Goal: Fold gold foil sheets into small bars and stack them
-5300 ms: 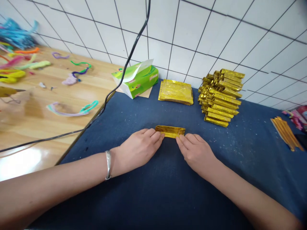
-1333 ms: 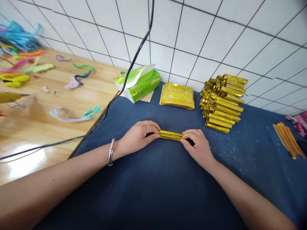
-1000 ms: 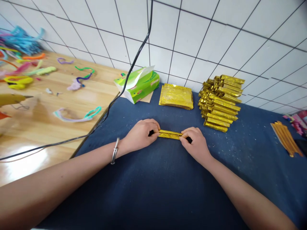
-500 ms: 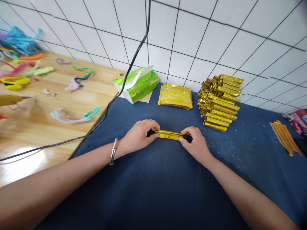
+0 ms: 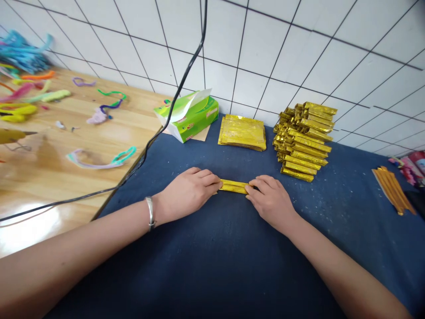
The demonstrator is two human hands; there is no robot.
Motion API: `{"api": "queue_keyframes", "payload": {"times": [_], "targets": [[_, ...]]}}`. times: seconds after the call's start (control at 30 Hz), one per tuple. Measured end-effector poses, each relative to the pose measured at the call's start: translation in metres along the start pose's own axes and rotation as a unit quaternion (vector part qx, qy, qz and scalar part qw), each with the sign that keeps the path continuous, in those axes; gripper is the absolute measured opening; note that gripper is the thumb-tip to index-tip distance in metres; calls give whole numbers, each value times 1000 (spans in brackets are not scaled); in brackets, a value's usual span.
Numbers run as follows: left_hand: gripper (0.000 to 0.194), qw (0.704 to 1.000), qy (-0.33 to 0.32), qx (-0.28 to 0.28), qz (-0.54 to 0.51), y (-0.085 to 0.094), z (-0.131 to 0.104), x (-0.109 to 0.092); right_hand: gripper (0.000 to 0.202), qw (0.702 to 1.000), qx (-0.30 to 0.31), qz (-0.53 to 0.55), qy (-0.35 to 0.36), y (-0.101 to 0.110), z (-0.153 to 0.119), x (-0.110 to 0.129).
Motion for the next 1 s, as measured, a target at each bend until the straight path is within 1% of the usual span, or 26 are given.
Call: {"api": "queue_keyframes", "payload": {"times": [0.1, 0.2, 0.37, 0.5, 0.57, 0.77, 0.87, 1.0], "targets": [[26, 999, -30, 25, 17, 0, 1, 3, 22, 999, 3, -26, 34, 1, 1, -1], [26, 998, -43, 37, 31, -1, 2, 4, 23, 996, -2, -52, 70, -2, 0, -2], [25, 997, -65, 17, 36, -3, 1, 3, 25, 988, -9, -88, 126, -7, -4, 0], [24, 996, -83, -3, 42, -4, -3, 3, 26, 985, -8, -106, 136, -7, -7, 2], [24, 996, -81, -8, 42, -5, -4, 4, 24, 985, -11, -105, 136, -6, -6, 3], [22, 998, -51, 9, 20, -8, -3, 5, 22, 990, -9, -77, 114, -6, -2, 4], [20, 1000, -24, 5, -4, -6, -1, 7, 21, 996, -11, -34, 77, -6, 1, 1], [20, 999, -1, 7, -47, -5, 4, 11, 20, 999, -19, 49, -2, -10, 7, -6]]}}
Point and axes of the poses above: each hand's wrist, its own z-axis towards the middle knuckle, its own y-axis out of the back of the hand, x = y × z, the point moved 3 cm from there along z, towards the middle knuckle, and after that the axes turned 1 degree about -x, right-handed, at the moved point
